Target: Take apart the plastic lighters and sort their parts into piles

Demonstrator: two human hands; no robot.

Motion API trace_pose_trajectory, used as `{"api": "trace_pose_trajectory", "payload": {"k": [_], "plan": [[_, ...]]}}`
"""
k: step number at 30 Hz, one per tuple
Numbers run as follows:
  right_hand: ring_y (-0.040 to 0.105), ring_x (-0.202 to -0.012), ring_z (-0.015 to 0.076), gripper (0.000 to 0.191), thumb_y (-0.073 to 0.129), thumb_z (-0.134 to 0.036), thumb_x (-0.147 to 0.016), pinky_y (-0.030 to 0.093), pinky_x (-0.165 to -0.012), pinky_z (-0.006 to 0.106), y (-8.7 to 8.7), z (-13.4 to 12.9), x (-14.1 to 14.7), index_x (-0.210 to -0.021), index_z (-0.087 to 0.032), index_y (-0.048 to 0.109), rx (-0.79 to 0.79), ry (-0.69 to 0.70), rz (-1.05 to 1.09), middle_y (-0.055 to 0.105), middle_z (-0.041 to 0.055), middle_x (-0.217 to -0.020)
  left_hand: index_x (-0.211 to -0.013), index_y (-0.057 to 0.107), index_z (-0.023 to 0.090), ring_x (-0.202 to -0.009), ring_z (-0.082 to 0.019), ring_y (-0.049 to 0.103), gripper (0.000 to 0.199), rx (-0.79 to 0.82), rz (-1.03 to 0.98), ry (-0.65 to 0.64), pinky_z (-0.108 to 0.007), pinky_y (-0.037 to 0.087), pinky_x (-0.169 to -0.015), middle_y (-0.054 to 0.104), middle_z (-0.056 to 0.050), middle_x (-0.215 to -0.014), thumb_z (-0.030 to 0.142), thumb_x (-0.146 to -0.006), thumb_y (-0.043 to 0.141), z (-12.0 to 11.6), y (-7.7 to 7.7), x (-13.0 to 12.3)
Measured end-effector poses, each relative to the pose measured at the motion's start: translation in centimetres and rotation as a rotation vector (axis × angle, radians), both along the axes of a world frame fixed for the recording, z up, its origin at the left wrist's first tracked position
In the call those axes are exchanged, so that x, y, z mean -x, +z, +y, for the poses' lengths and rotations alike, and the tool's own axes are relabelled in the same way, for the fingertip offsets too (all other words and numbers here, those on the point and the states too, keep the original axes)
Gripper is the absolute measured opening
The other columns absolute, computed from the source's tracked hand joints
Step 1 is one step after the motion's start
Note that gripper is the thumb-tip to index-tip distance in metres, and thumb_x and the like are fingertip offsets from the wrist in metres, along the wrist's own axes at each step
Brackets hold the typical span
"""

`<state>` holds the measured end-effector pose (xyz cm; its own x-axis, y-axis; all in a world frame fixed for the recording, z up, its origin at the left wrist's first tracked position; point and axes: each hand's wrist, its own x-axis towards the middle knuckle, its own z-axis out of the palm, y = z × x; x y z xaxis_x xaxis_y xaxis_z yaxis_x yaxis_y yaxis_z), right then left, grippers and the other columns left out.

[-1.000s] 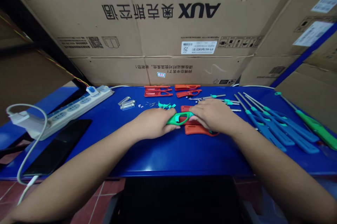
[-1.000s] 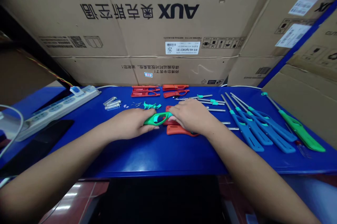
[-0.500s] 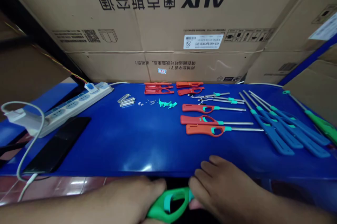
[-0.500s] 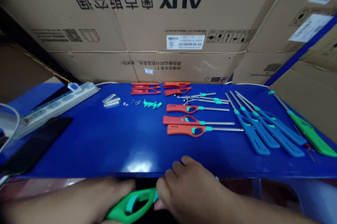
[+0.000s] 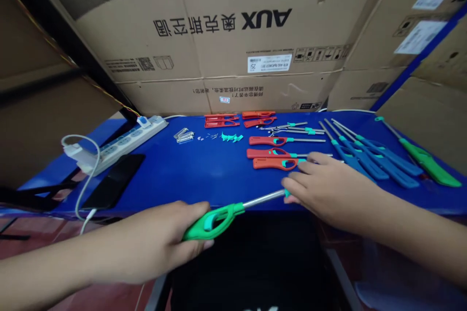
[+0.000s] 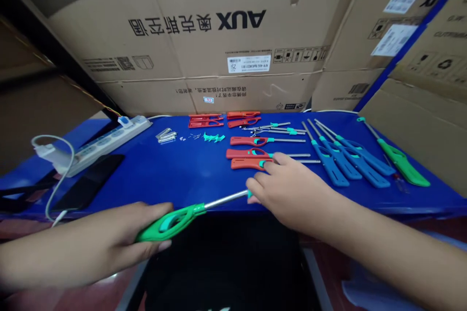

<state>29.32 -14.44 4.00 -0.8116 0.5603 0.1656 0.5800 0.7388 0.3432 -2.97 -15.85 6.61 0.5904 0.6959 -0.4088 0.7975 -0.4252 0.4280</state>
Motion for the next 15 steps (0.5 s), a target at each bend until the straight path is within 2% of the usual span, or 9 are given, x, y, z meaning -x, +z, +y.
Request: {"api": "trace_pose_trajectory", "payload": {"k": [2,4,6,8,11,13,15], "plan": [[0.064,-0.084,0.0243,0.024,0.060,-0.038,-0.095,0.036,-0.080,0.039,0.7,0.5,0.5,-0.107,-0.018,0.066,-0.047,-0.008,-0.018,0.075,0.0083,-0.095,-0.098,0.057,0.023,-0.071,-0.017,0.057,0.030,0.010,0.029,-0.036,-0.026,0.038,-0.062,0.062,-0.001,-0.082,0.052,-0.096,0.047,0.7,0.0,-0.5],[0.064,-0.101,0.0294,0.052,0.068,-0.043,-0.089,0.037,-0.089,0.043,1.5,1.0,1.5,-0.132,-0.016,0.058,-0.079,-0.045,-0.007,0.071,0.0135,-0.118,-0.096,0.055,0.022,-0.071,-0.018,0.056,0.033,-0.020,0.021,-0.043,-0.027,0.038,-0.063,0.060,-0.001,-0.081,0.054,-0.096,0.047,2.0,0.0,-1.4],[0.062,-0.110,0.0323,0.067,0.073,-0.048,-0.084,0.038,-0.093,0.045,2.3,2.0,2.7,-0.140,-0.017,0.053,-0.045,-0.066,0.013,0.068,0.0149,-0.126,-0.096,0.055,0.021,-0.070,-0.018,0.055,0.037,-0.098,-0.026,-0.057,-0.028,0.037,-0.063,0.060,-0.001,-0.080,0.057,-0.096,0.047,4.2,-0.3,-2.4],[0.063,-0.109,0.0313,0.058,0.070,-0.050,-0.086,0.041,-0.090,0.043,2.9,4.0,3.6,-0.133,-0.019,0.059,0.045,-0.073,0.035,0.069,0.0136,-0.121,-0.099,0.055,0.020,-0.071,-0.019,0.056,0.039,-0.206,-0.075,-0.084,-0.028,0.037,-0.063,0.061,-0.001,-0.082,0.059,-0.094,0.050,6.9,-1.0,-3.4],[0.066,-0.091,0.0257,0.039,0.068,-0.049,-0.088,0.042,-0.073,0.035,3.2,8.4,4.3,-0.112,-0.019,0.069,0.247,-0.083,0.023,0.073,0.0094,-0.103,-0.103,0.057,0.019,-0.074,-0.019,0.058,0.036,-0.330,-0.131,-0.121,-0.027,0.039,-0.064,0.064,-0.003,-0.086,0.053,-0.092,0.056,11.2,-2.8,-4.8],[0.064,-0.079,0.0214,0.032,0.070,-0.050,-0.085,0.036,-0.062,0.031,2.8,11.3,4.4,-0.098,-0.020,0.072,0.372,-0.078,0.013,0.073,0.0055,-0.092,-0.100,0.060,0.018,-0.078,-0.020,0.060,0.032,-0.405,-0.142,-0.160,-0.028,0.042,-0.067,0.065,-0.004,-0.088,0.048,-0.089,0.062,13.4,-4.2,-5.5],[0.062,-0.078,0.0202,0.031,0.074,-0.049,-0.081,0.032,-0.059,0.029,1.6,13.4,4.3,-0.093,-0.021,0.073,0.423,-0.055,0.035,0.071,0.0049,-0.091,-0.101,0.063,0.017,-0.088,-0.023,0.062,0.031,-0.461,-0.151,-0.174,-0.031,0.045,-0.075,0.066,-0.007,-0.094,0.045,-0.088,0.064,14.7,-5.6,-5.9]]}}
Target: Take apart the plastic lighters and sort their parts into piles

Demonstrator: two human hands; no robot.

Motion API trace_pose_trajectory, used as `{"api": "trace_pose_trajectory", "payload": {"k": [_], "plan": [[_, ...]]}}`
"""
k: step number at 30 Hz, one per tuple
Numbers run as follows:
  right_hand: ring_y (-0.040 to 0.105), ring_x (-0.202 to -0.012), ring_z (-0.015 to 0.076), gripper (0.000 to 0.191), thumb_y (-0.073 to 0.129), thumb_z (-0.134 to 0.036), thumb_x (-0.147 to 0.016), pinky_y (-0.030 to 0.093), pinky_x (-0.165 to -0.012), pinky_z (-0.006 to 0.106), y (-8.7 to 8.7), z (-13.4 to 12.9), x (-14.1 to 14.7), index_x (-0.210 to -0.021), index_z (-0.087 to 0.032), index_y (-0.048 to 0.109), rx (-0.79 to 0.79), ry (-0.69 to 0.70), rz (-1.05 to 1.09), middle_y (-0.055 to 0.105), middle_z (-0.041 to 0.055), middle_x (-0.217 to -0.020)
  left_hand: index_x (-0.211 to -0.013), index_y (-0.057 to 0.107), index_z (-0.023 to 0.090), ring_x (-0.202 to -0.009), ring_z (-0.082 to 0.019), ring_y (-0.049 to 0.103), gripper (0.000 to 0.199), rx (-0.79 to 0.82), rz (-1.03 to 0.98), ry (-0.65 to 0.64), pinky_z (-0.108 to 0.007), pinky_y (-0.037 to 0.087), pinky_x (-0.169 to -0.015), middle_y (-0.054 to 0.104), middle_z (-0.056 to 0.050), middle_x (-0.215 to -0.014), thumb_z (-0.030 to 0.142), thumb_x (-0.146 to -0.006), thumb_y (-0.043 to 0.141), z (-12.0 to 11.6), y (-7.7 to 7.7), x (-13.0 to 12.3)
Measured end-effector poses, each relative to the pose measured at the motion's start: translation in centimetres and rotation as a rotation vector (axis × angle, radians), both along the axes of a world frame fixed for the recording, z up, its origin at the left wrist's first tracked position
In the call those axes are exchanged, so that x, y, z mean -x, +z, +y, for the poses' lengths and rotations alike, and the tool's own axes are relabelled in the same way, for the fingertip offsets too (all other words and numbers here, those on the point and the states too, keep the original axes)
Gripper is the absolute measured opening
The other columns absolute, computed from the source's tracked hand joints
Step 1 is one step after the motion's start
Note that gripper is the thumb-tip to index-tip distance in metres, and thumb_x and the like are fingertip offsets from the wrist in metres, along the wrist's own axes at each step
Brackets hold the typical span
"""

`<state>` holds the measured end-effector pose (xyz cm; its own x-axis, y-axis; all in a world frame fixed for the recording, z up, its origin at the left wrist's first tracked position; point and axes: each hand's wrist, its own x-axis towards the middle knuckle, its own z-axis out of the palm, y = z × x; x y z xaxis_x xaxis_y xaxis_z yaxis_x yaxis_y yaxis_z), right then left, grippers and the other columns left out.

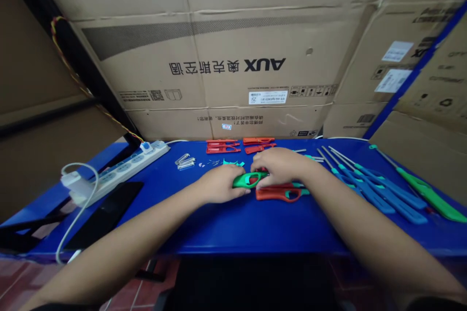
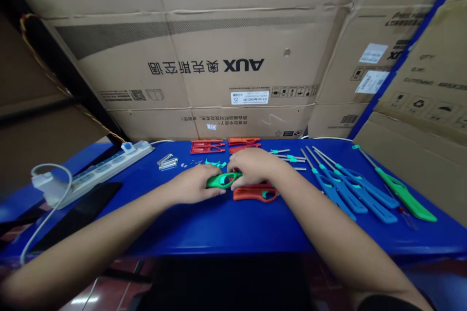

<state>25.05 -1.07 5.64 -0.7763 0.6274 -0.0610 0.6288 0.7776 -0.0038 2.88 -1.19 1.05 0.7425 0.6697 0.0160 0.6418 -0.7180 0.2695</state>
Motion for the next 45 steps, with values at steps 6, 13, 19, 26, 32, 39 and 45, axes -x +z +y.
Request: {"api": "trace_pose_trajectory", "payload": {"k": [6,13,19,26,32,39,45], "plan": [[0.062,-0.080,0.0200,0.026,0.071,-0.044,-0.086,0.035,-0.064,0.029,-4.2,0.5,-0.4,-0.089,-0.019,0.073,0.155,0.115,0.051,0.071,0.0047,-0.086,-0.114,0.067,0.017,-0.094,-0.022,0.061,0.038,0.142,-0.033,-0.114,-0.033,0.049,-0.084,0.061,-0.008,-0.103,0.038,-0.083,0.074,-0.3,-2.4,1.1],[0.059,-0.078,0.0185,0.019,0.064,-0.036,-0.092,0.035,-0.065,0.028,-4.1,0.1,-1.0,-0.087,-0.019,0.071,0.290,0.062,0.065,0.070,0.0052,-0.085,-0.116,0.069,0.020,-0.088,-0.020,0.062,0.047,0.182,0.019,-0.102,-0.029,0.047,-0.076,0.065,-0.006,-0.100,0.044,-0.078,0.081,0.8,-2.0,2.3],[0.055,-0.067,0.0157,0.018,0.063,-0.037,-0.090,0.030,-0.059,0.028,-3.9,-0.1,-1.4,-0.089,-0.021,0.071,0.283,-0.003,0.059,0.066,0.0020,-0.078,-0.106,0.072,0.020,-0.077,-0.015,0.060,0.041,0.223,-0.006,-0.125,-0.024,0.042,-0.067,0.067,-0.002,-0.091,0.045,-0.075,0.082,1.6,-1.3,3.0],[0.052,-0.061,0.0142,0.026,0.069,-0.043,-0.086,0.030,-0.057,0.028,-3.4,-0.1,-1.4,-0.077,-0.018,0.070,0.297,-0.114,0.061,0.064,0.0011,-0.070,-0.104,0.073,0.018,-0.074,-0.015,0.060,0.038,0.214,-0.072,-0.199,-0.024,0.042,-0.066,0.068,-0.004,-0.088,0.047,-0.079,0.078,1.4,-1.4,2.9],[0.057,-0.066,0.0159,0.025,0.058,-0.040,-0.093,0.035,-0.060,0.028,-3.6,0.1,-2.2,-0.089,-0.020,0.074,0.328,-0.048,0.100,0.068,0.0032,-0.079,-0.106,0.073,0.017,-0.072,-0.014,0.059,0.034,0.398,-0.119,-0.222,-0.024,0.041,-0.066,0.070,-0.004,-0.087,0.044,-0.097,0.055,1.3,-1.2,3.0],[0.056,-0.076,0.0167,0.019,0.067,-0.037,-0.087,0.035,-0.065,0.027,-4.2,-0.6,-0.8,-0.095,-0.020,0.064,0.159,0.033,0.264,0.064,0.0046,-0.093,-0.067,0.054,0.016,-0.052,-0.009,0.036,0.055,0.757,-0.194,-0.064,-0.022,0.030,-0.051,0.041,0.005,-0.057,0.061,-0.096,0.045,2.1,-2.0,3.1],[0.052,-0.073,0.0148,0.009,0.064,-0.028,-0.086,0.031,-0.063,0.026,-4.6,-1.4,0.3,-0.089,-0.020,0.061,0.128,-0.032,0.289,0.062,0.0029,-0.090,-0.079,0.065,0.014,-0.059,-0.011,0.047,0.053,1.001,-0.270,0.046,-0.024,0.041,-0.061,0.056,0.002,-0.065,0.066,-0.087,0.058,1.9,-2.6,3.1]]}}
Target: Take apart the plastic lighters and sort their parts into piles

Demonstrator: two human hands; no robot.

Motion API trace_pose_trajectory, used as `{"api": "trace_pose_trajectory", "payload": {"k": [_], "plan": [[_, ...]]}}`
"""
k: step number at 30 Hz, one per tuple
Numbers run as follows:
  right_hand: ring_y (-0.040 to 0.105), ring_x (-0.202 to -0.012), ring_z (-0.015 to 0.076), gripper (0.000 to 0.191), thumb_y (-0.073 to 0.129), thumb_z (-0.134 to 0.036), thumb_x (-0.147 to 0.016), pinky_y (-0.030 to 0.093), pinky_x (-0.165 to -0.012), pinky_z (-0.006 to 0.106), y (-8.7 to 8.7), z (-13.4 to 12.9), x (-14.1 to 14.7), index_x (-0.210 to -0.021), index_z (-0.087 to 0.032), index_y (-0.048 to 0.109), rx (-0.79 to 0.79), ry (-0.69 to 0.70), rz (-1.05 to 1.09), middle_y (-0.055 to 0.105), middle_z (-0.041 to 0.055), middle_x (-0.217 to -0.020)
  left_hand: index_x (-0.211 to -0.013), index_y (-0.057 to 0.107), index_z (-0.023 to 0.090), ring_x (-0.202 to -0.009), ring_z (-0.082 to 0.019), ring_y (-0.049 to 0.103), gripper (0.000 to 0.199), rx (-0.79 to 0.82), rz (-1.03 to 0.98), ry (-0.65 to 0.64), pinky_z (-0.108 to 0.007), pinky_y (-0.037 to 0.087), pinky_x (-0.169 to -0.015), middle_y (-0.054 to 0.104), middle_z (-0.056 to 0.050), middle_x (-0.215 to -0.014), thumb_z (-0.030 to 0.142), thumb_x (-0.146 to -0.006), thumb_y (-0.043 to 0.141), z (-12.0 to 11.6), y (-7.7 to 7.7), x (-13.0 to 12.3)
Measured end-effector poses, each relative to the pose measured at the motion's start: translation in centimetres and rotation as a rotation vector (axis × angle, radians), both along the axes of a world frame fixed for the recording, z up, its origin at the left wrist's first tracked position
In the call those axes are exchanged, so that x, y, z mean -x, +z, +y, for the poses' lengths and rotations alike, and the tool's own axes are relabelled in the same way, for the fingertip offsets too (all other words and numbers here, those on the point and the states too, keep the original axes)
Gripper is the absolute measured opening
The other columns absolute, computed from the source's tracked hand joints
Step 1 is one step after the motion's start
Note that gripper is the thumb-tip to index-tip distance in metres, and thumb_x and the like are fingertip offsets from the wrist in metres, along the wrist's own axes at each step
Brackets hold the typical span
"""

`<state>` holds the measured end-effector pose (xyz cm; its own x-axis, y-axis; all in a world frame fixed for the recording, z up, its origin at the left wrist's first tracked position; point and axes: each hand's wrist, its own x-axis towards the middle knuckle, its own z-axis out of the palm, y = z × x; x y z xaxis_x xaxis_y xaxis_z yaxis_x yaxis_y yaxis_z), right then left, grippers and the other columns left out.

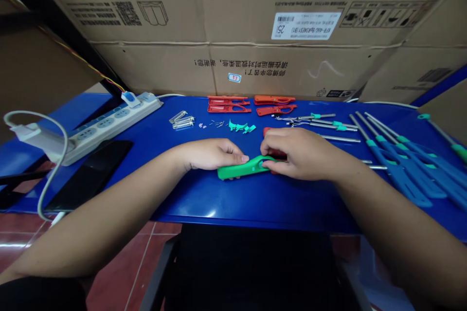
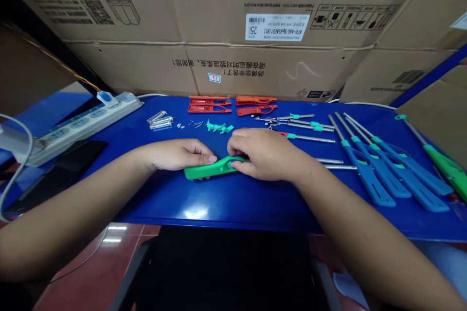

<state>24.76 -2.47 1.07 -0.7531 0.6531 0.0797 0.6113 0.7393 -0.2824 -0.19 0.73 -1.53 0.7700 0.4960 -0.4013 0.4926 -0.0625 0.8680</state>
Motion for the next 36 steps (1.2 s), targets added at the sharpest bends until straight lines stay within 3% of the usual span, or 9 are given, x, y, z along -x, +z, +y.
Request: {"api": "trace_pose_trajectory", "payload": {"k": [5,13,17,20,27,30,32,33,36], "plan": [[0.052,-0.072,0.0144,0.008,0.061,-0.021,-0.083,0.030,-0.061,0.027,-0.3,-0.3,0.5,-0.091,-0.020,0.061,0.021,-0.093,0.010,0.063,0.0026,-0.091,-0.077,0.063,0.016,-0.059,-0.010,0.042,0.048,-0.068,0.004,-0.041,-0.023,0.037,-0.059,0.052,0.003,-0.063,0.061,-0.090,0.055,0.2,-0.2,0.1],[0.049,-0.065,0.0126,0.006,0.062,-0.023,-0.083,0.030,-0.059,0.027,0.0,-0.6,0.2,-0.079,-0.020,0.058,0.097,0.026,-0.006,0.061,-0.0006,-0.078,-0.065,0.054,0.015,-0.054,-0.008,0.033,0.040,-0.452,0.011,-0.243,-0.020,0.028,-0.052,0.037,0.005,-0.058,0.038,-0.097,0.048,-0.8,1.8,-0.3],[0.056,-0.073,0.0155,0.016,0.054,-0.027,-0.094,0.034,-0.065,0.029,0.0,-0.4,0.2,-0.085,-0.020,0.065,0.074,0.054,-0.041,0.065,0.0027,-0.084,-0.096,0.070,0.016,-0.058,-0.009,0.053,0.023,-0.300,0.003,-0.180,-0.019,0.040,-0.056,0.061,0.002,-0.068,0.031,-0.093,0.054,-0.6,0.8,0.0],[0.057,-0.074,0.0164,0.018,0.052,-0.025,-0.095,0.035,-0.065,0.029,-0.4,0.0,0.4,-0.085,-0.019,0.065,0.068,0.032,-0.102,0.066,0.0037,-0.085,-0.117,0.069,0.017,-0.068,-0.012,0.065,0.031,-0.264,-0.007,-0.130,-0.021,0.047,-0.062,0.071,-0.002,-0.082,0.032,-0.093,0.056,-0.2,0.3,0.3],[0.057,-0.076,0.0168,0.017,0.051,-0.026,-0.095,0.035,-0.066,0.029,-1.3,0.8,0.1,-0.087,-0.019,0.064,0.051,-0.006,-0.100,0.067,0.0040,-0.088,-0.112,0.069,0.016,-0.072,-0.015,0.063,0.044,-0.627,0.019,-0.147,-0.025,0.047,-0.064,0.070,-0.005,-0.087,0.054,-0.091,0.060,-0.1,0.8,0.0],[0.056,-0.076,0.0175,0.016,0.051,-0.026,-0.094,0.035,-0.067,0.029,-1.8,1.2,0.2,-0.088,-0.019,0.063,0.032,-0.041,-0.082,0.067,0.0052,-0.090,-0.112,0.064,0.016,-0.085,-0.020,0.062,0.055,-0.875,-0.003,0.025,-0.030,0.048,-0.074,0.067,-0.008,-0.096,0.063,-0.085,0.064,-2.0,1.2,-0.9],[0.056,-0.077,0.0177,0.015,0.051,-0.024,-0.093,0.036,-0.067,0.029,-2.3,1.5,0.4,-0.088,-0.018,0.063,0.036,-0.033,-0.061,0.067,0.0061,-0.090,-0.103,0.065,0.016,-0.093,-0.024,0.061,0.047,-1.075,-0.009,0.146,-0.035,0.047,-0.081,0.067,-0.010,-0.097,0.061,-0.093,0.054,-4.2,1.6,-2.0],[0.057,-0.078,0.0177,0.015,0.050,-0.023,-0.093,0.036,-0.068,0.029,-2.5,1.6,0.5,-0.089,-0.018,0.063,0.042,-0.026,-0.050,0.067,0.0064,-0.091,-0.099,0.066,0.017,-0.094,-0.025,0.060,0.043,-1.131,-0.043,0.084,-0.037,0.046,-0.084,0.068,-0.010,-0.096,0.055,-0.098,0.047,-5.4,1.7,-2.6],[0.058,-0.081,0.0181,0.016,0.049,-0.024,-0.094,0.036,-0.069,0.028,-2.8,1.7,0.7,-0.092,-0.017,0.064,0.049,-0.033,-0.034,0.067,0.0068,-0.093,-0.117,0.066,0.024,-0.107,-0.024,0.060,0.037,-1.149,-0.249,-0.444,-0.038,0.044,-0.091,0.070,-0.007,-0.116,0.047,-0.103,0.041,-8.6,1.4,-4.4]]}}
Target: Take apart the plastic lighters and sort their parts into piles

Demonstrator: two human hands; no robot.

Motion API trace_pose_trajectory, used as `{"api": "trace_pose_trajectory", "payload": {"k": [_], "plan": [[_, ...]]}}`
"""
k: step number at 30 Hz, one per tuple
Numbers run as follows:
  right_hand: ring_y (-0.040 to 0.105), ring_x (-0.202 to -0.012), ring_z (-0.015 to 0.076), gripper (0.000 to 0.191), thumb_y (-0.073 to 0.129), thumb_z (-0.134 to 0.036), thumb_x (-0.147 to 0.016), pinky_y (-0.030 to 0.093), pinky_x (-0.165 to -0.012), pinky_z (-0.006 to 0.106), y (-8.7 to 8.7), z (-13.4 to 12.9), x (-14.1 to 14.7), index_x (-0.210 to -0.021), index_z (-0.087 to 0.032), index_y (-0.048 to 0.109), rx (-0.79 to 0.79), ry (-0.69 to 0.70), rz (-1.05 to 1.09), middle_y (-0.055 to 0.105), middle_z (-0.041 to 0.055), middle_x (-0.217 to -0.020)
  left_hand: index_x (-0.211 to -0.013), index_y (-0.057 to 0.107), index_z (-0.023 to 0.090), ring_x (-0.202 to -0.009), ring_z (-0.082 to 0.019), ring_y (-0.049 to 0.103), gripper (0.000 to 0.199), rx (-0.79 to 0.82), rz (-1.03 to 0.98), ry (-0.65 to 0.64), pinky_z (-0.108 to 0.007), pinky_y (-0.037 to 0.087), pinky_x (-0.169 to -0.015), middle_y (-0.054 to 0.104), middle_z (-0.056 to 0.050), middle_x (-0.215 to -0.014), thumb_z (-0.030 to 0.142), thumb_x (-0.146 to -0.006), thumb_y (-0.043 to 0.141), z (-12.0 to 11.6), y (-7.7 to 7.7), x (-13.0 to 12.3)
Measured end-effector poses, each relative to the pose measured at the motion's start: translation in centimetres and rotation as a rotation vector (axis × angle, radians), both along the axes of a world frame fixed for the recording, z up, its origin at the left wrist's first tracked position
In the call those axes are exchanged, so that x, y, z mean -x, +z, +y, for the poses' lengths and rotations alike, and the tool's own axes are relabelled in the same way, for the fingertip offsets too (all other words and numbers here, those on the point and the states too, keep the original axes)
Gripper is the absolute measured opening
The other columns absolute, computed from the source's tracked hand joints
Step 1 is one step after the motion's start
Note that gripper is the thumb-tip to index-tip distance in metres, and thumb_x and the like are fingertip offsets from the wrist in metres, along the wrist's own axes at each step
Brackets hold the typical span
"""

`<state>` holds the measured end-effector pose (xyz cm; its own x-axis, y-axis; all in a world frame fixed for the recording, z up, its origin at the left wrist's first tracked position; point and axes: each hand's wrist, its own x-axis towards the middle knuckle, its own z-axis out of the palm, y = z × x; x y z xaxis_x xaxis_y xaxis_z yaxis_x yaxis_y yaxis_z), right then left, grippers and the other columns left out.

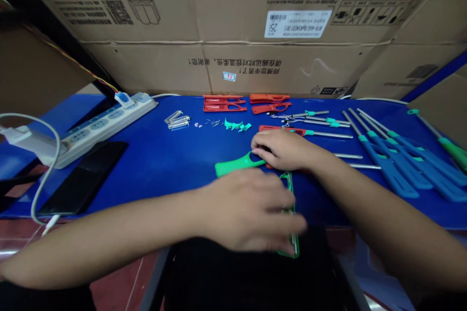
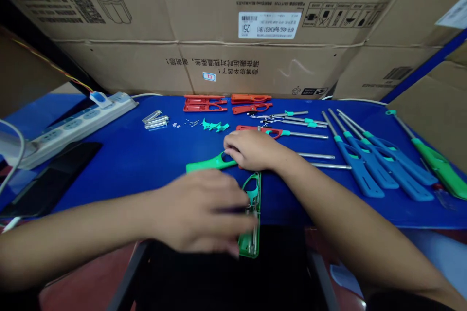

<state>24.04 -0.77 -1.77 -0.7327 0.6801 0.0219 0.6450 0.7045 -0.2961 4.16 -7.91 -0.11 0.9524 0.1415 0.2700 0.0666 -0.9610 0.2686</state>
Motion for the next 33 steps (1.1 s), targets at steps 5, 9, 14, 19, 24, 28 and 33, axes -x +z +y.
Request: {"api": "trace_pose_trajectory", "payload": {"k": [5,9,14,19,24,28,33], "plan": [[0.057,-0.079,0.0178,0.016,0.049,-0.027,-0.095,0.034,-0.066,0.028,0.5,-0.1,-0.2,-0.092,-0.019,0.063,-0.019,-0.094,0.040,0.068,0.0060,-0.092,-0.121,0.066,0.030,-0.136,-0.025,0.045,0.034,0.115,0.249,-0.261,-0.038,0.033,-0.112,0.058,-0.006,-0.142,0.049,-0.101,0.045,-0.9,-2.0,-1.4],[0.057,-0.071,0.0167,0.014,0.052,-0.027,-0.093,0.036,-0.064,0.028,1.1,0.6,-1.5,-0.093,-0.018,0.063,-0.028,-0.284,0.231,0.069,0.0043,-0.083,-0.108,0.071,0.024,-0.124,-0.026,0.053,0.034,0.104,0.247,-0.168,-0.039,0.038,-0.108,0.068,-0.010,-0.124,0.045,-0.102,0.044,0.8,-1.9,-0.5],[0.059,-0.070,0.0169,0.017,0.058,-0.033,-0.090,0.044,-0.066,0.029,1.3,1.9,-3.5,-0.090,-0.017,0.063,-0.040,-0.446,0.599,0.068,0.0040,-0.080,-0.084,0.071,0.025,-0.092,-0.023,0.061,0.027,0.049,0.161,-0.091,-0.037,0.047,-0.093,0.071,-0.007,-0.086,0.040,-0.098,0.054,2.6,-0.4,1.3],[0.063,-0.073,0.0179,0.016,0.067,-0.031,-0.084,0.049,-0.070,0.032,0.9,2.3,-3.4,-0.093,-0.019,0.069,-0.098,-0.472,0.762,0.072,0.0037,-0.085,-0.081,0.070,0.021,-0.076,-0.019,0.060,0.029,-0.068,0.028,-0.012,-0.035,0.047,-0.076,0.068,-0.004,-0.074,0.040,-0.098,0.055,4.5,-0.2,2.3],[0.066,-0.089,0.0223,0.012,0.068,-0.025,-0.085,0.052,-0.083,0.039,0.7,1.9,-2.8,-0.094,-0.025,0.076,-0.357,-0.296,0.693,0.075,0.0044,-0.093,-0.090,0.071,0.019,-0.079,-0.018,0.060,0.024,-0.147,-0.308,0.328,-0.033,0.049,-0.077,0.068,-0.004,-0.080,0.037,-0.097,0.056,6.7,0.0,3.6],[0.064,-0.098,0.0252,0.018,0.065,-0.020,-0.085,0.050,-0.087,0.045,1.0,1.6,-2.8,-0.092,-0.030,0.078,-0.539,-0.159,0.565,0.077,0.0026,-0.088,-0.132,0.061,0.019,-0.113,-0.027,0.059,0.054,-0.225,-0.365,0.663,-0.044,0.047,-0.098,0.065,-0.012,-0.124,0.049,-0.087,0.069,9.4,0.4,5.5],[0.065,-0.101,0.0251,0.021,0.062,-0.019,-0.089,0.042,-0.094,0.048,0.9,1.9,-1.7,-0.092,-0.032,0.079,-0.657,-0.091,0.362,0.079,0.0005,-0.089,-0.121,0.069,0.018,-0.110,-0.027,0.065,0.041,-0.050,-0.168,0.729,-0.043,0.048,-0.099,0.071,-0.012,-0.119,0.041,-0.088,0.070,13.0,-0.7,7.6]]}}
